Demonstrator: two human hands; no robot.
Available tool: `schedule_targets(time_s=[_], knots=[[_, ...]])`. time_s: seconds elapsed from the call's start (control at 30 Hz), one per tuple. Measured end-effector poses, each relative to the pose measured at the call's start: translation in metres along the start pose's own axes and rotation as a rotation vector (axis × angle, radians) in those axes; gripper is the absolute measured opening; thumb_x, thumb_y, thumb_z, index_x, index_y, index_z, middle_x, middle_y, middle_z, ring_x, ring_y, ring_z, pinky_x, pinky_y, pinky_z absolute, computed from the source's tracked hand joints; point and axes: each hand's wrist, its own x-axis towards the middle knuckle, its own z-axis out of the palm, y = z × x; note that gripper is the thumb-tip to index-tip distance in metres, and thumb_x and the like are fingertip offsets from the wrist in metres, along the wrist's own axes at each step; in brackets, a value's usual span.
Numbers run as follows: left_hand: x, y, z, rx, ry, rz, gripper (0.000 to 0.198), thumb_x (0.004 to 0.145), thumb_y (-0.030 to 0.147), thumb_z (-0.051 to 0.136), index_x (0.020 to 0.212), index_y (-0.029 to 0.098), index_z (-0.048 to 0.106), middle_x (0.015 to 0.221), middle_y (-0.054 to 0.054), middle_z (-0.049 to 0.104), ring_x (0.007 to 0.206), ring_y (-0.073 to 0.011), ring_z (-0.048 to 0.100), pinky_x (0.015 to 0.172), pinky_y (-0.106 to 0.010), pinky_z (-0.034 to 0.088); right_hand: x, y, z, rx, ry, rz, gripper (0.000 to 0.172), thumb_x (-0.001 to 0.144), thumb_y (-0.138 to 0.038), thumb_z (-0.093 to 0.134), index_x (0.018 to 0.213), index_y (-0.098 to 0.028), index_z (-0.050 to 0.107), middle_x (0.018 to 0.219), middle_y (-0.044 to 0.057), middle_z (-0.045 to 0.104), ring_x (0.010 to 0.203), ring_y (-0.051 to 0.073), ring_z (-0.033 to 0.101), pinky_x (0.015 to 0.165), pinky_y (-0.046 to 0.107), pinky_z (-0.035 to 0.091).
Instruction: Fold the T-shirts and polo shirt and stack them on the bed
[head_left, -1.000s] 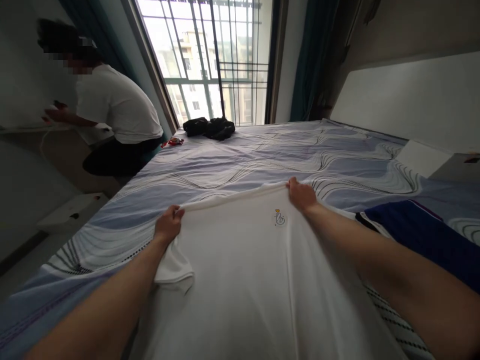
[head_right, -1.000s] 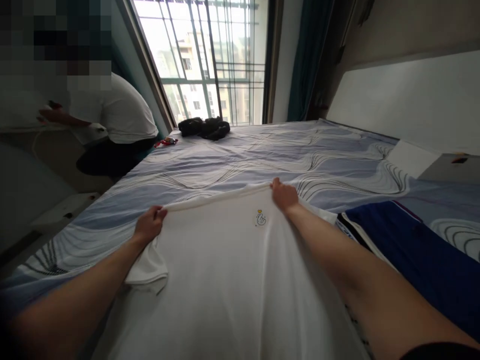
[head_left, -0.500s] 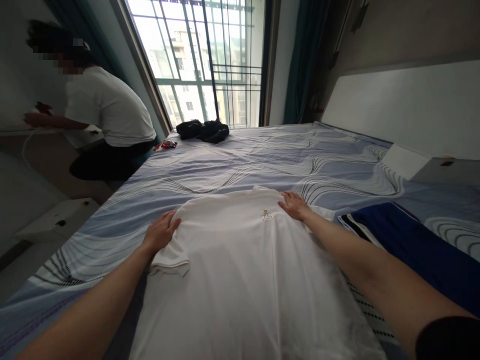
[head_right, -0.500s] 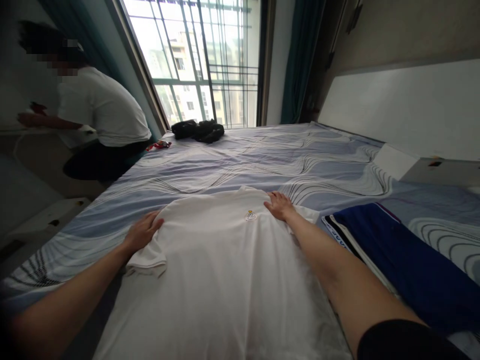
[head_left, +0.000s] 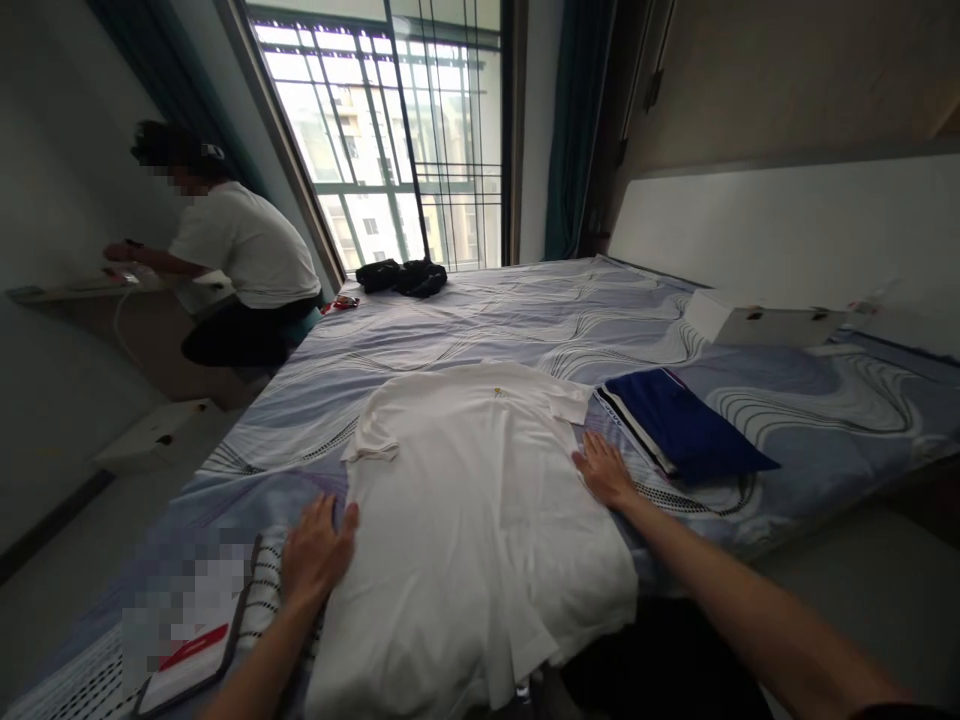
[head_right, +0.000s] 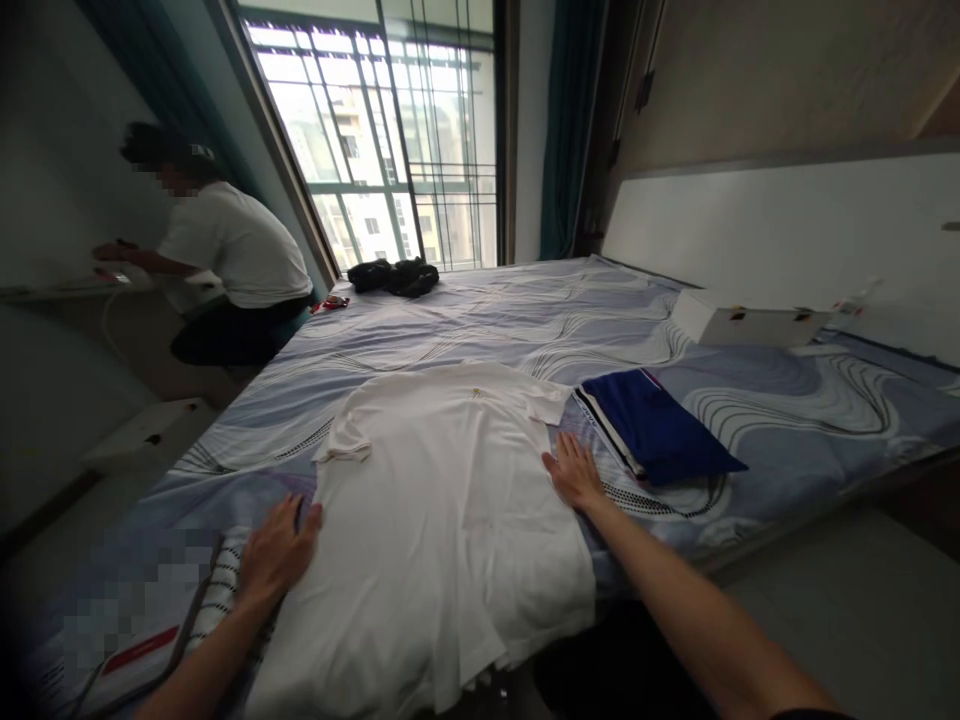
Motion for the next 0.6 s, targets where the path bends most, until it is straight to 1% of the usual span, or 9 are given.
schedule_targets(time_s=[0.07, 0.13, 0.2, 0.23, 0.33, 0.4, 0.47, 0.53, 0.6], knots=[[-0.06, -0.004, -0.003, -0.026, 0.052, 0.002, 0.072, 0.091, 0.059, 0.023, 0.13, 0.009, 0.057, 0.147, -0.019, 0.051, 0.135, -0.033, 0.048, 0.113, -0.049, 0.036, -0.055, 0.002, 0.003, 0.127, 0.106, 0.023, 0.063, 0.102, -0.049, 0.027, 0.143, -0.008, 0.05, 0.151, 0.016, 0.047, 0.142, 0.024, 0.038, 0.119, 0.039, 0.025], [-0.114, -0.01, -0.002, 0.011, 0.137, 0.033, 0.069, 0.082, 0.063, 0.036, 0.117, 0.009, 0.061, 0.14, -0.022, 0.055, 0.128, -0.0363, 0.053, 0.107, -0.049, 0.042, -0.107, 0.002, 0.007, 0.212, 0.185, 0.051, 0.053, 0.095, -0.053, 0.043, 0.122, -0.013, 0.066, 0.13, 0.015, 0.063, 0.124, 0.026, 0.054, 0.109, 0.036, 0.037], [-0.153, -0.015, -0.003, 0.019, 0.172, 0.061, 0.059, 0.078, 0.061, 0.039, 0.1, 0.013, 0.066, 0.139, -0.024, 0.055, 0.123, -0.039, 0.055, 0.103, -0.05, 0.045, -0.144, -0.003, 0.008, 0.234, 0.188, 0.092, 0.04, 0.09, -0.048, 0.052, 0.103, -0.016, 0.071, 0.111, 0.013, 0.069, 0.108, 0.027, 0.061, 0.098, 0.037, 0.043], [-0.165, -0.017, -0.007, -0.014, 0.169, 0.056, 0.053, 0.078, 0.058, 0.039, 0.093, 0.015, 0.066, 0.135, -0.023, 0.058, 0.121, -0.0388, 0.056, 0.102, -0.05, 0.045, -0.156, -0.007, 0.006, 0.252, 0.174, 0.116, 0.036, 0.089, -0.046, 0.051, 0.097, -0.017, 0.071, 0.104, 0.013, 0.069, 0.101, 0.027, 0.063, 0.094, 0.037, 0.045], [-0.173, -0.016, -0.03, -0.252, 0.099, -0.136, 0.048, 0.079, 0.059, 0.038, 0.087, 0.019, 0.064, 0.108, -0.017, 0.07, 0.105, -0.0343, 0.064, 0.096, -0.047, 0.049, -0.163, -0.012, -0.013, 0.413, 0.175, 0.211, 0.037, 0.091, -0.045, 0.04, 0.092, -0.019, 0.067, 0.091, 0.011, 0.071, 0.09, 0.027, 0.065, 0.082, 0.035, 0.047], [-0.165, -0.017, -0.051, -0.462, 0.074, -0.326, 0.051, 0.079, 0.064, 0.042, 0.093, 0.019, 0.064, 0.088, -0.011, 0.072, 0.091, -0.0307, 0.067, 0.084, -0.042, 0.053, -0.154, -0.005, -0.031, 0.539, 0.259, 0.279, 0.043, 0.089, -0.051, 0.037, 0.095, -0.019, 0.065, 0.092, 0.011, 0.072, 0.089, 0.027, 0.066, 0.079, 0.035, 0.048], [-0.157, -0.022, -0.068, -0.627, 0.057, -0.457, 0.054, 0.077, 0.066, 0.047, 0.096, 0.019, 0.064, 0.077, -0.007, 0.071, 0.08, -0.0284, 0.068, 0.073, -0.038, 0.054, -0.144, 0.01, -0.047, 0.611, 0.343, 0.336, 0.047, 0.083, -0.057, 0.042, 0.095, -0.018, 0.065, 0.094, 0.014, 0.073, 0.089, 0.028, 0.067, 0.078, 0.036, 0.048], [-0.155, -0.032, -0.078, -0.691, -0.01, -0.514, 0.054, 0.072, 0.067, 0.053, 0.094, 0.019, 0.065, 0.07, -0.005, 0.07, 0.074, -0.0282, 0.068, 0.066, -0.036, 0.053, -0.139, 0.031, -0.055, 0.635, 0.333, 0.373, 0.048, 0.075, -0.059, 0.051, 0.09, -0.017, 0.066, 0.09, 0.014, 0.074, 0.084, 0.029, 0.068, 0.075, 0.036, 0.048], [-0.159, -0.043, -0.079, -0.666, -0.119, -0.522, 0.055, 0.067, 0.068, 0.058, 0.09, 0.019, 0.067, 0.068, -0.005, 0.071, 0.074, -0.0297, 0.07, 0.066, -0.036, 0.053, -0.141, 0.053, -0.054, 0.63, 0.255, 0.385, 0.045, 0.068, -0.059, 0.059, 0.085, -0.018, 0.065, 0.08, 0.011, 0.073, 0.077, 0.028, 0.068, 0.07, 0.035, 0.048]])
